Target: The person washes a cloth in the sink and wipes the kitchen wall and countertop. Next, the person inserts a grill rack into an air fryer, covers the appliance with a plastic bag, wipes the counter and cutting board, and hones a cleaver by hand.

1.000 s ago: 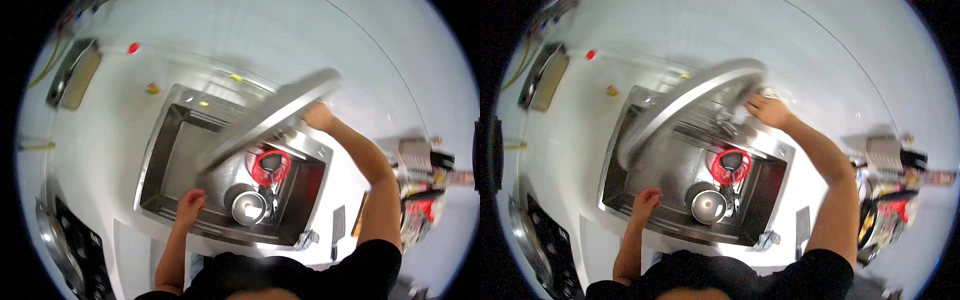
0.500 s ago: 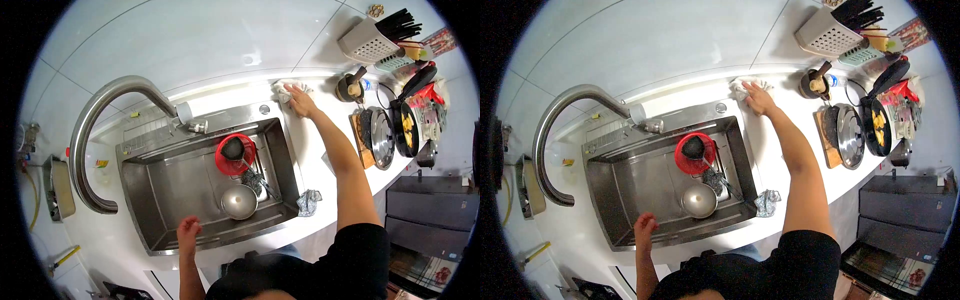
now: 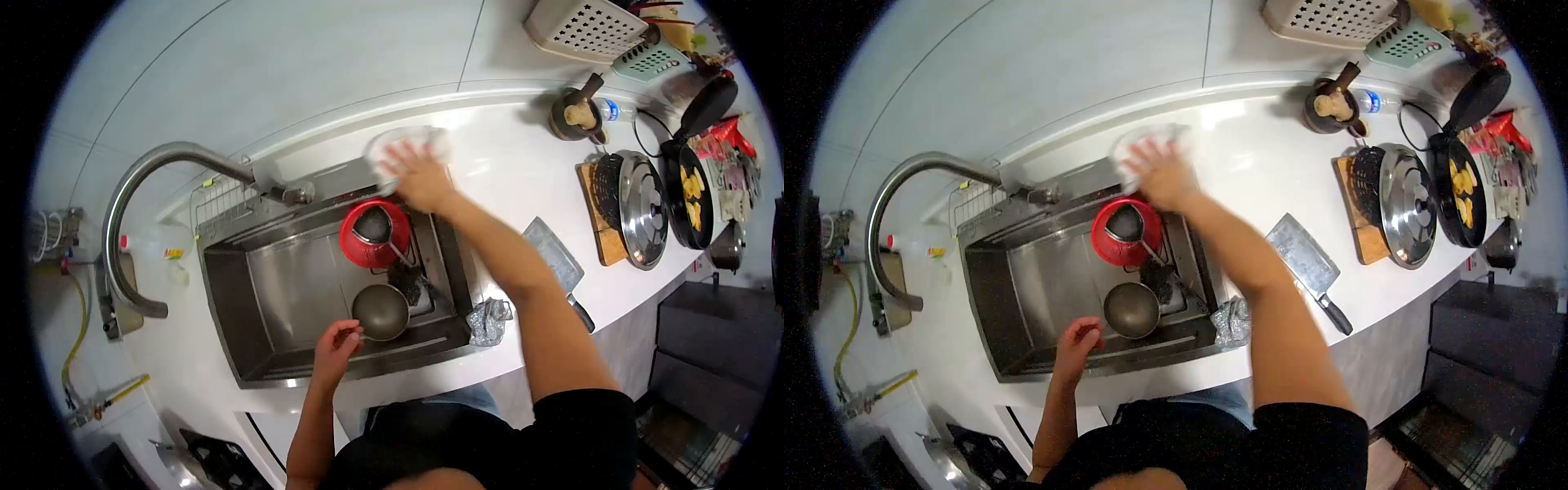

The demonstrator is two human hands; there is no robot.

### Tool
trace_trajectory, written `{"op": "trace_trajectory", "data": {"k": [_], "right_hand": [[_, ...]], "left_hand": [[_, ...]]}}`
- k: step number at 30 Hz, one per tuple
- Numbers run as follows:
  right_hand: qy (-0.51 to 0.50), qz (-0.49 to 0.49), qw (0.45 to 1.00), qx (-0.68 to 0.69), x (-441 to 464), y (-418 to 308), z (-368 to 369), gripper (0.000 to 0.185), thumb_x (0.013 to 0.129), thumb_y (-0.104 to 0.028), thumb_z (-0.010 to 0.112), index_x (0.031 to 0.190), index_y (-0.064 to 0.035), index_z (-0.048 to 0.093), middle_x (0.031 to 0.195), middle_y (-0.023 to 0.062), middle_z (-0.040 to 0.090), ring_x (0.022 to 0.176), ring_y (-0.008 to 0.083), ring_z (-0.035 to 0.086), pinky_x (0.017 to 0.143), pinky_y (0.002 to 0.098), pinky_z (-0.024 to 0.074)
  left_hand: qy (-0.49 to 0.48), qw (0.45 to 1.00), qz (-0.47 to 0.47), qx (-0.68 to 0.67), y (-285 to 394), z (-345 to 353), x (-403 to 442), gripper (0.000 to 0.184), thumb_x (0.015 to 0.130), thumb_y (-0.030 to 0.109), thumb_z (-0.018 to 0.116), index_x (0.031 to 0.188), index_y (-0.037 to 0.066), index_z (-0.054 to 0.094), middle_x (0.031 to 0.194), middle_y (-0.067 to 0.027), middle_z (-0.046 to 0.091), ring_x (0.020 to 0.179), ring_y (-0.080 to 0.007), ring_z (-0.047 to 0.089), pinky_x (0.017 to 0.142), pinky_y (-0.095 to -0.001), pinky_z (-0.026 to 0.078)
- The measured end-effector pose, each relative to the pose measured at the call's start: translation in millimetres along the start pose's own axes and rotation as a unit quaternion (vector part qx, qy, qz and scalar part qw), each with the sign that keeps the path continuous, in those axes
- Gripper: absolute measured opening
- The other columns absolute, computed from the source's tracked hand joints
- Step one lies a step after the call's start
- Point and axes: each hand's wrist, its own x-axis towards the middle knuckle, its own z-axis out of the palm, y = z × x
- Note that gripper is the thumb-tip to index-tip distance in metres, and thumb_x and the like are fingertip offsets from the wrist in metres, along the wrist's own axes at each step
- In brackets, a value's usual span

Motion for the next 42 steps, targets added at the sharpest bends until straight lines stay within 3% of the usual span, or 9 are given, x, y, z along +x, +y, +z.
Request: {"op": "trace_trajectory", "data": {"k": [3, 8, 15, 20, 26, 31, 34, 38, 42], "right_hand": [[0.003, 0.066, 0.996, 0.056, -37.0, 64.3, 11.7, 0.054, 0.091, -0.033, 0.042, 0.142, -0.0171, 0.032, 0.153, 0.0056, 0.017, 0.140, 0.0290, 0.015, 0.112, 0.0510, 0.0133], [0.024, 0.162, 0.985, 0.045, -10.8, 45.8, 9.6, 0.054, 0.091, -0.036, 0.042, 0.142, -0.0211, 0.032, 0.153, 0.0051, 0.017, 0.140, 0.0307, 0.017, 0.110, 0.0538, 0.0150], [-0.068, -0.058, 0.996, 0.002, -53.5, 90.0, 5.5, 0.058, 0.090, -0.033, 0.044, 0.144, -0.0243, 0.027, 0.153, 0.0046, 0.018, 0.138, 0.0345, 0.022, 0.107, 0.0561, 0.0217], [0.019, 0.106, 0.994, 0.013, -44.9, 90.0, 30.1, 0.055, 0.091, -0.033, 0.042, 0.144, -0.0294, 0.026, 0.153, 0.0056, 0.017, 0.139, 0.0355, 0.018, 0.108, 0.0556, 0.0214], [-0.013, -0.090, 0.996, 0.017, -134.1, 67.3, 10.6, 0.060, 0.088, -0.026, 0.046, 0.145, -0.0250, 0.026, 0.153, 0.0090, 0.016, 0.137, 0.0400, 0.018, 0.106, 0.0590, 0.0242], [-0.109, -0.073, 0.983, 0.125, -209.7, 28.1, -26.4, 0.061, 0.085, -0.020, 0.053, 0.142, -0.0234, 0.032, 0.153, 0.0068, 0.013, 0.139, 0.0364, 0.014, 0.110, 0.0563, 0.0196], [-0.114, -0.066, 0.978, 0.164, -238.2, 15.5, -35.6, 0.059, 0.081, -0.015, 0.051, 0.138, -0.0201, 0.040, 0.151, 0.0077, 0.022, 0.138, 0.0365, 0.017, 0.109, 0.0565, 0.0208], [-0.110, 0.007, 0.985, 0.137, -259.6, -20.9, -47.0, 0.068, 0.076, -0.019, 0.058, 0.141, -0.0194, 0.037, 0.152, 0.0095, 0.019, 0.137, 0.0397, 0.017, 0.109, 0.0557, 0.0184], [-0.056, 0.048, 0.995, 0.072, -248.5, -39.8, -24.3, 0.073, 0.074, -0.023, 0.061, 0.142, -0.0182, 0.034, 0.152, 0.0126, 0.015, 0.139, 0.0386, 0.010, 0.110, 0.0572, 0.0089]], "left_hand": [[0.023, 1.000, 0.001, 0.000, -8.6, 7.4, -11.6, 0.023, 0.089, 0.008, 0.056, 0.111, 0.002, 0.057, 0.101, -0.0067, 0.061, 0.084, -0.0131, 0.058, 0.076, -0.0277, 0.050], [0.096, 0.995, 0.034, 0.012, -25.0, 10.4, -52.9, 0.023, 0.089, 0.009, 0.056, 0.111, 0.003, 0.056, 0.101, -0.0069, 0.061, 0.080, -0.0139, 0.059, 0.073, -0.0291, 0.050], [0.087, 0.996, 0.024, 0.007, -49.9, 55.3, -84.5, 0.024, 0.087, 0.007, 0.055, 0.111, 0.000, 0.055, 0.100, -0.0077, 0.061, 0.082, -0.0143, 0.058, 0.075, -0.0287, 0.048], [0.062, 0.990, 0.057, 0.111, -61.8, 95.0, -80.1, 0.027, 0.085, 0.004, 0.058, 0.111, 0.005, 0.058, 0.101, -0.0077, 0.060, 0.082, -0.0138, 0.058, 0.075, -0.0277, 0.048], [-0.056, 0.860, 0.283, 0.420, -49.4, 182.2, -36.8, 0.039, 0.077, 0.012, 0.067, 0.114, 0.013, 0.058, 0.119, -0.0133, 0.048, 0.105, -0.0306, 0.053, 0.085, -0.0405, 0.047], [-0.072, 0.822, 0.332, 0.458, -64.6, 217.2, 9.6, 0.039, 0.069, 0.009, 0.067, 0.107, 0.014, 0.059, 0.116, -0.0133, 0.047, 0.103, -0.0335, 0.052, 0.085, -0.0440, 0.048], [-0.037, 0.851, 0.346, 0.394, -69.2, 202.3, 25.0, 0.023, 0.069, 0.004, 0.062, 0.091, 0.009, 0.058, 0.095, -0.0100, 0.054, 0.085, -0.0317, 0.059, 0.074, -0.0421, 0.049], [0.082, 0.925, 0.250, 0.273, -56.1, 133.4, 19.4, 0.023, 0.070, 0.004, 0.063, 0.091, 0.008, 0.057, 0.092, -0.0120, 0.056, 0.087, -0.0324, 0.058, 0.073, -0.0399, 0.047], [0.231, 0.904, 0.253, 0.255, -53.8, 24.4, 23.3, 0.021, 0.070, 0.004, 0.062, 0.090, 0.008, 0.057, 0.096, -0.0126, 0.058, 0.087, -0.0337, 0.058, 0.075, -0.0409, 0.048]]}}
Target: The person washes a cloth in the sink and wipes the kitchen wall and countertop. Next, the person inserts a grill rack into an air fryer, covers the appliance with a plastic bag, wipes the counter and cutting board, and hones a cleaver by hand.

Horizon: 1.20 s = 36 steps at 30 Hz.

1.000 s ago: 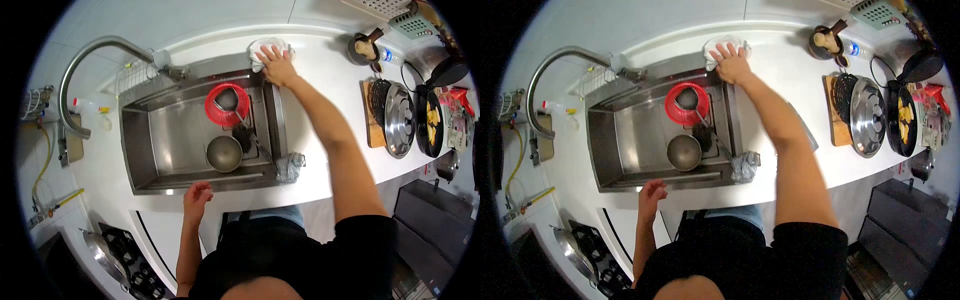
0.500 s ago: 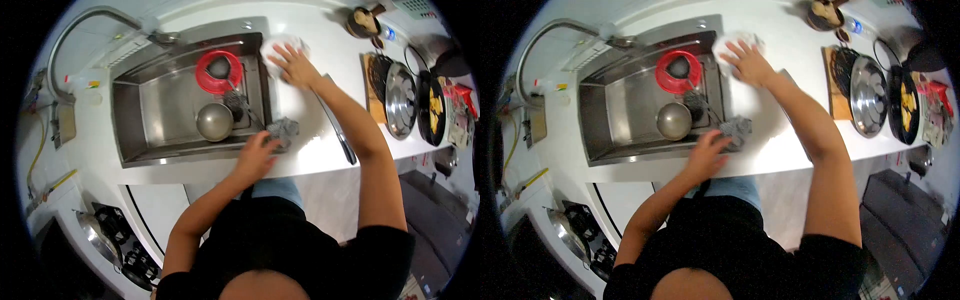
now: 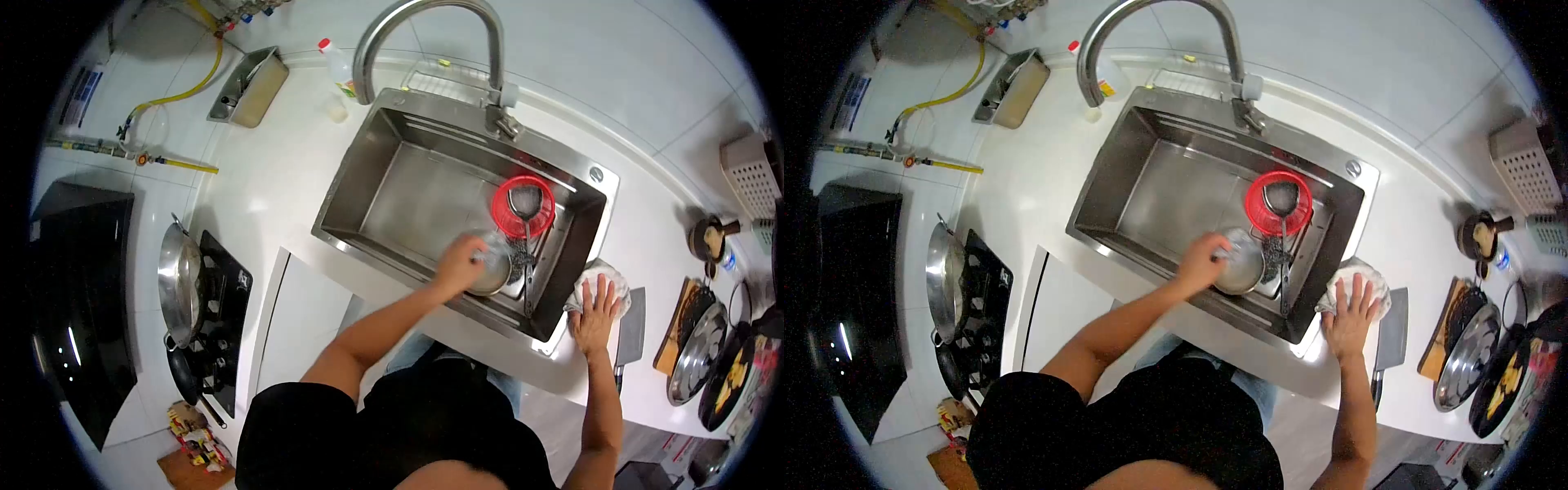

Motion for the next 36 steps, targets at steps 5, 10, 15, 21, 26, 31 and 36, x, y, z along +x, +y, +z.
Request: {"op": "trace_trajectory", "data": {"k": [5, 10, 15, 21, 26, 31, 36], "right_hand": [[0.026, 0.035, 0.999, -0.026, 18.7, -2.6, 11.3, 0.074, 0.073, -0.024, 0.062, 0.141, -0.0160, 0.034, 0.152, 0.0124, 0.015, 0.140, 0.0379, 0.009, 0.110, 0.0583, 0.0067], [0.020, 0.050, 0.998, -0.023, 20.2, -6.5, 9.5, 0.074, 0.073, -0.024, 0.062, 0.141, -0.0174, 0.034, 0.151, 0.0127, 0.017, 0.140, 0.0368, 0.009, 0.109, 0.0588, 0.0080], [0.020, 0.051, 0.998, -0.031, 21.7, -5.1, 13.6, 0.073, 0.075, -0.028, 0.059, 0.142, -0.0184, 0.032, 0.152, 0.0121, 0.015, 0.140, 0.0369, 0.008, 0.109, 0.0594, 0.0066], [0.018, 0.098, 0.995, -0.011, 23.0, -6.0, 27.6, 0.069, 0.084, -0.028, 0.052, 0.146, -0.0231, 0.024, 0.154, 0.0088, 0.009, 0.141, 0.0350, 0.006, 0.109, 0.0608, 0.0014], [-0.017, 0.097, 0.995, 0.009, -16.6, -34.9, 26.6, 0.068, 0.087, -0.028, 0.052, 0.147, -0.0237, 0.020, 0.154, 0.0088, 0.007, 0.142, 0.0340, 0.004, 0.111, 0.0569, 0.0040], [-0.105, 0.063, 0.992, -0.003, -48.5, -59.2, 11.5, 0.071, 0.085, -0.034, 0.056, 0.146, -0.0276, 0.021, 0.154, 0.0073, 0.008, 0.142, 0.0333, 0.003, 0.112, 0.0545, 0.0050], [-0.016, 0.008, 0.999, -0.032, 20.5, -7.9, 9.1, 0.063, 0.087, -0.033, 0.052, 0.144, -0.0282, 0.026, 0.153, 0.0061, 0.015, 0.141, 0.0316, 0.011, 0.112, 0.0542, 0.0100]], "left_hand": [[0.234, 0.948, 0.176, 0.123, -17.4, -102.3, 96.1, 0.028, 0.066, -0.002, 0.061, 0.092, 0.007, 0.058, 0.094, -0.0129, 0.057, 0.090, -0.0333, 0.058, 0.075, -0.0404, 0.048], [0.273, 0.909, 0.215, 0.230, 6.1, -166.3, 221.7, 0.028, 0.068, 0.002, 0.062, 0.094, 0.012, 0.060, 0.100, -0.0098, 0.058, 0.092, -0.0321, 0.057, 0.078, -0.0412, 0.046], [0.106, 0.907, 0.132, 0.386, -17.5, -178.9, 261.2, 0.025, 0.078, 0.022, 0.057, 0.101, 0.016, 0.064, 0.108, -0.0072, 0.062, 0.093, -0.0282, 0.061, 0.081, -0.0426, 0.043], [0.123, 0.852, 0.202, 0.466, -31.6, -162.0, 201.7, 0.044, 0.086, 0.049, 0.051, 0.113, 0.017, 0.062, 0.108, -0.0101, 0.065, 0.093, -0.0250, 0.062, 0.080, -0.0456, 0.039], [0.101, 0.852, 0.211, 0.468, -6.8, -163.4, 166.2, 0.059, 0.080, 0.041, 0.062, 0.130, 0.013, 0.047, 0.120, -0.0115, 0.057, 0.112, -0.0296, 0.050, 0.092, -0.0507, 0.032], [0.193, 0.837, 0.229, 0.457, -8.4, -158.9, 136.1, 0.062, 0.077, 0.028, 0.065, 0.134, 0.014, 0.042, 0.137, -0.0100, 0.040, 0.129, -0.0291, 0.034, 0.101, -0.0544, 0.024], [0.095, 0.891, 0.247, 0.370, -14.6, -112.7, 79.0, 0.063, 0.075, 0.020, 0.063, 0.133, 0.013, 0.041, 0.139, -0.0108, 0.037, 0.130, -0.0307, 0.031, 0.103, -0.0574, 0.020]]}}
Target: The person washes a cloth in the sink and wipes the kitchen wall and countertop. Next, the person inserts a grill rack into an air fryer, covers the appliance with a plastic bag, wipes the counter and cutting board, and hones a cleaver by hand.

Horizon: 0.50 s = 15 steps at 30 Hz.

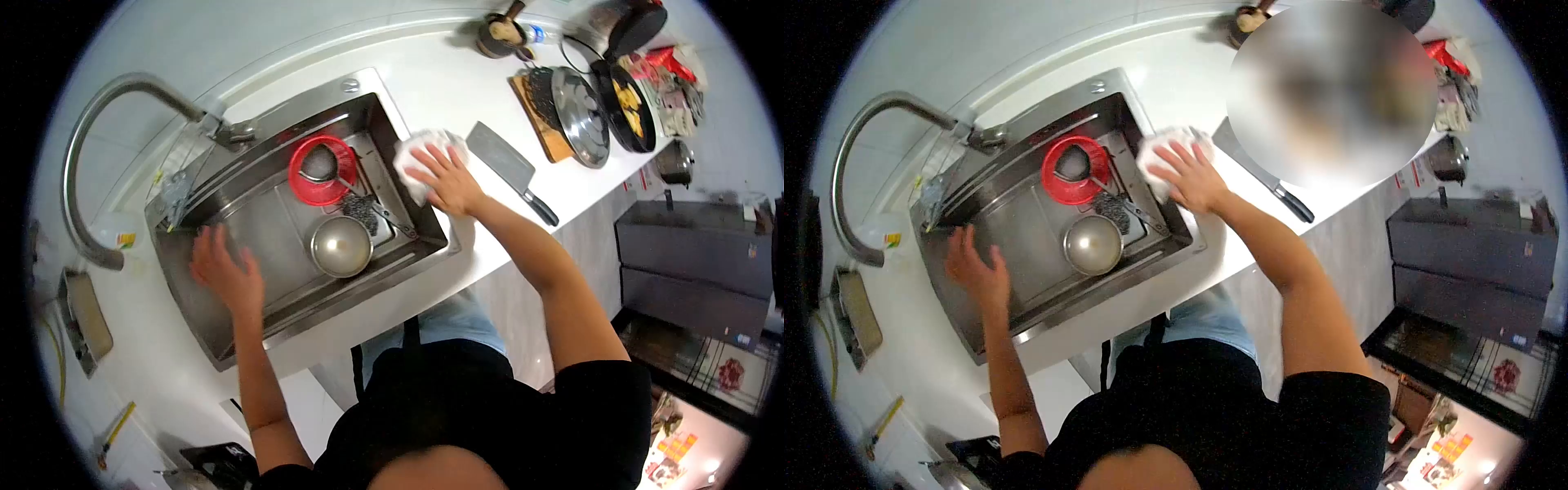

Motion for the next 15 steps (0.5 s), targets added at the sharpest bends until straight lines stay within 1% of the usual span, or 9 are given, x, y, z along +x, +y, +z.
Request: {"op": "trace_trajectory", "data": {"k": [2, 4, 6, 7, 8, 10, 13, 14, 15], "right_hand": [[0.066, 0.033, 0.997, 0.003, 33.1, 7.6, 8.0, 0.060, 0.088, -0.035, 0.050, 0.144, -0.0279, 0.027, 0.153, 0.0065, 0.016, 0.140, 0.0317, 0.013, 0.112, 0.0540, 0.0115], [0.096, 0.077, 0.992, 0.006, 47.4, 1.2, 16.9, 0.059, 0.090, -0.037, 0.047, 0.144, -0.0279, 0.027, 0.153, 0.0068, 0.016, 0.140, 0.0317, 0.013, 0.112, 0.0539, 0.0118], [0.111, 0.116, 0.987, 0.010, 44.2, -10.1, 23.9, 0.059, 0.090, -0.038, 0.047, 0.144, -0.0281, 0.026, 0.153, 0.0066, 0.015, 0.141, 0.0316, 0.013, 0.112, 0.0538, 0.0113], [0.108, 0.124, 0.986, 0.018, 38.4, -17.0, 26.3, 0.061, 0.089, -0.040, 0.047, 0.145, -0.0280, 0.024, 0.153, 0.0066, 0.015, 0.141, 0.0313, 0.011, 0.112, 0.0532, 0.0108], [0.094, 0.122, 0.988, 0.014, 29.2, -22.9, 28.4, 0.062, 0.089, -0.040, 0.048, 0.145, -0.0278, 0.024, 0.154, 0.0065, 0.014, 0.141, 0.0312, 0.011, 0.112, 0.0527, 0.0104], [0.051, 0.113, 0.992, 0.014, 9.1, -33.9, 28.3, 0.062, 0.089, -0.041, 0.048, 0.145, -0.0274, 0.025, 0.154, 0.0057, 0.012, 0.142, 0.0307, 0.009, 0.113, 0.0518, 0.0094], [0.057, 0.111, 0.990, 0.071, -26.7, -50.0, 24.3, 0.068, 0.083, -0.038, 0.058, 0.143, -0.0270, 0.028, 0.154, 0.0042, 0.014, 0.142, 0.0288, 0.010, 0.112, 0.0523, 0.0106], [0.113, 0.095, 0.986, 0.073, -34.0, -49.5, 32.7, 0.069, 0.081, -0.038, 0.060, 0.143, -0.0267, 0.030, 0.153, 0.0043, 0.016, 0.142, 0.0289, 0.011, 0.112, 0.0528, 0.0116], [0.166, 0.079, 0.981, 0.069, -37.3, -48.2, 36.4, 0.066, 0.082, -0.040, 0.057, 0.142, -0.0260, 0.032, 0.153, 0.0044, 0.018, 0.141, 0.0293, 0.012, 0.112, 0.0536, 0.0115]], "left_hand": [[-0.005, 0.991, 0.047, -0.123, 47.5, 3.1, -12.8, 0.058, 0.073, 0.015, 0.064, 0.128, 0.011, 0.046, 0.133, -0.0118, 0.043, 0.127, -0.0323, 0.035, 0.103, -0.0566, 0.019], [-0.063, 0.969, 0.080, -0.224, 102.4, -2.7, -15.1, 0.049, 0.072, 0.010, 0.064, 0.120, 0.009, 0.052, 0.122, -0.0119, 0.051, 0.119, -0.0325, 0.044, 0.102, -0.0518, 0.024], [-0.106, 0.926, 0.106, -0.347, 163.1, -12.5, -7.1, 0.039, 0.073, 0.007, 0.063, 0.112, 0.007, 0.056, 0.112, -0.0121, 0.056, 0.109, -0.0320, 0.051, 0.099, -0.0466, 0.031], [-0.128, 0.896, 0.125, -0.407, 192.1, -7.8, -5.9, 0.035, 0.076, 0.007, 0.062, 0.111, 0.007, 0.057, 0.109, -0.0137, 0.058, 0.104, -0.0322, 0.054, 0.092, -0.0404, 0.040], [-0.159, 0.863, 0.150, -0.456, 223.6, -9.0, -2.3, 0.033, 0.076, 0.007, 0.062, 0.108, 0.006, 0.058, 0.107, -0.0142, 0.059, 0.101, -0.0319, 0.056, 0.088, -0.0395, 0.043], [-0.202, 0.837, 0.234, -0.452, 282.9, -3.1, 0.3, 0.031, 0.076, 0.007, 0.063, 0.106, 0.005, 0.057, 0.103, -0.0147, 0.061, 0.097, -0.0323, 0.058, 0.085, -0.0409, 0.044], [-0.281, 0.776, 0.281, -0.490, 373.2, 29.0, -19.4, 0.034, 0.076, 0.008, 0.060, 0.109, -0.001, 0.054, 0.100, -0.0208, 0.057, 0.094, -0.0362, 0.057, 0.082, -0.0420, 0.046], [-0.309, 0.782, 0.302, -0.450, 397.6, 26.5, -19.7, 0.036, 0.078, 0.009, 0.058, 0.112, 0.000, 0.053, 0.101, -0.0198, 0.056, 0.095, -0.0352, 0.057, 0.081, -0.0422, 0.048], [-0.270, 0.806, 0.358, -0.386, 424.1, 38.1, -27.3, 0.034, 0.081, 0.010, 0.054, 0.113, 0.000, 0.053, 0.102, -0.0189, 0.057, 0.096, -0.0340, 0.057, 0.079, -0.0428, 0.049]]}}
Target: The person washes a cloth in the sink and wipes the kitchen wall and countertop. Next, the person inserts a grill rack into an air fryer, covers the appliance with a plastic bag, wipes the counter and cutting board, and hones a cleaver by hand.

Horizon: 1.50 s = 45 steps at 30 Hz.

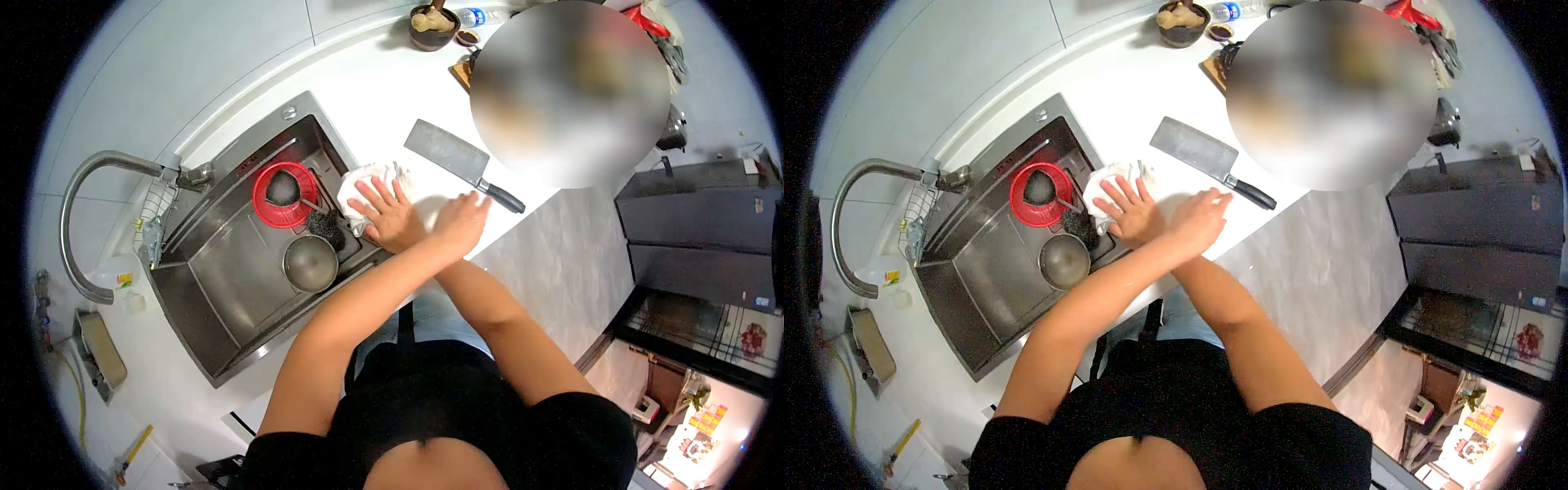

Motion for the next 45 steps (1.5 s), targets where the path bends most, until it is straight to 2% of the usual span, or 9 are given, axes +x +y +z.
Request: {"op": "trace_trajectory", "data": {"k": [4, 10, 18, 20, 23, 24, 35, 40, 45], "right_hand": [[-0.015, 0.010, 0.997, 0.073, 2.1, -1.8, -10.1, 0.065, 0.080, -0.030, 0.062, 0.140, -0.0226, 0.036, 0.150, 0.0078, 0.024, 0.139, 0.0331, 0.019, 0.110, 0.0551, 0.0140], [0.003, -0.021, 0.993, 0.113, -2.4, 15.0, -9.1, 0.066, 0.077, -0.031, 0.065, 0.138, -0.0216, 0.040, 0.150, 0.0081, 0.025, 0.139, 0.0319, 0.019, 0.110, 0.0561, 0.0139], [-0.030, -0.125, 0.991, 0.044, -6.9, 36.3, -3.4, 0.066, 0.072, -0.032, 0.067, 0.133, -0.0208, 0.045, 0.149, 0.0082, 0.027, 0.137, 0.0328, 0.024, 0.108, 0.0573, 0.0192], [-0.178, 0.110, 0.977, 0.039, 25.5, 30.0, 21.5, 0.061, 0.074, -0.031, 0.065, 0.131, -0.0189, 0.047, 0.149, 0.0083, 0.027, 0.138, 0.0316, 0.022, 0.108, 0.0546, 0.0194], [-0.081, -0.060, 0.956, 0.275, -12.6, 63.0, 19.8, 0.061, 0.080, -0.029, 0.059, 0.135, -0.0183, 0.037, 0.151, 0.0079, 0.022, 0.139, 0.0275, 0.020, 0.111, 0.0496, 0.0176], [-0.089, -0.185, 0.978, 0.046, -5.8, 63.4, -40.5, 0.072, 0.082, -0.030, 0.058, 0.145, -0.0217, 0.024, 0.152, 0.0072, 0.019, 0.139, 0.0264, 0.019, 0.112, 0.0491, 0.0161], [-0.040, -0.071, 0.994, -0.069, 106.3, 102.2, -6.3, 0.061, 0.088, -0.032, 0.047, 0.145, -0.0221, 0.027, 0.152, 0.0089, 0.017, 0.140, 0.0302, 0.017, 0.111, 0.0522, 0.0161], [-0.152, -0.107, 0.981, 0.057, 24.3, 71.3, -48.8, 0.055, 0.076, -0.034, 0.062, 0.126, -0.0125, 0.052, 0.148, 0.0136, 0.028, 0.137, 0.0350, 0.024, 0.111, 0.0547, 0.0156], [-0.208, -0.057, 0.976, 0.005, 17.5, 54.8, -48.9, 0.072, 0.070, -0.042, 0.070, 0.131, -0.0170, 0.042, 0.152, 0.0108, 0.016, 0.141, 0.0328, 0.010, 0.111, 0.0583, 0.0083]], "left_hand": [[0.053, 0.942, 0.171, 0.284, 7.2, 64.5, 59.6, 0.026, 0.083, 0.015, 0.051, 0.106, 0.009, 0.060, 0.100, -0.0060, 0.060, 0.097, -0.0202, 0.054, 0.082, -0.0347, 0.040], [-0.107, 0.920, 0.131, 0.352, 12.9, 90.0, 104.0, 0.010, 0.078, 0.017, 0.056, 0.083, 0.012, 0.063, 0.085, 0.0008, 0.060, 0.091, -0.0154, 0.052, 0.078, -0.0304, 0.036], [0.152, 0.956, -0.037, 0.247, 28.0, -43.1, 62.7, 0.010, 0.072, 0.015, 0.057, 0.080, 0.009, 0.057, 0.085, -0.0046, 0.056, 0.087, -0.0210, 0.051, 0.075, -0.0344, 0.040], [0.187, 0.946, -0.082, 0.252, 19.7, -68.9, 25.0, 0.013, 0.069, 0.016, 0.059, 0.081, 0.009, 0.056, 0.085, -0.0057, 0.056, 0.086, -0.0231, 0.052, 0.072, -0.0369, 0.042], [0.232, 0.952, -0.105, 0.170, -6.7, -105.4, -53.2, 0.022, 0.064, 0.013, 0.062, 0.084, 0.007, 0.056, 0.087, -0.0104, 0.055, 0.085, -0.0317, 0.054, 0.071, -0.0411, 0.044], [0.262, 0.936, -0.140, 0.190, -21.4, -114.5, -81.4, 0.023, 0.066, 0.009, 0.061, 0.088, 0.007, 0.056, 0.090, -0.0121, 0.057, 0.087, -0.0335, 0.055, 0.073, -0.0408, 0.046], [0.021, 0.811, -0.505, 0.294, -168.9, -160.0, -277.4, 0.026, 0.074, 0.002, 0.062, 0.096, 0.007, 0.050, 0.090, -0.0131, 0.058, 0.090, -0.0317, 0.057, 0.074, -0.0430, 0.050], [-0.017, 0.828, -0.472, 0.303, -231.5, -142.8, -304.8, 0.020, 0.077, 0.002, 0.059, 0.094, 0.003, 0.049, 0.095, -0.0142, 0.058, 0.091, -0.0319, 0.058, 0.074, -0.0421, 0.051], [-0.035, 0.831, -0.464, 0.306, -284.8, -119.0, -322.1, 0.019, 0.079, 0.001, 0.056, 0.097, 0.003, 0.049, 0.097, -0.0159, 0.057, 0.091, -0.0322, 0.058, 0.073, -0.0411, 0.051]]}}
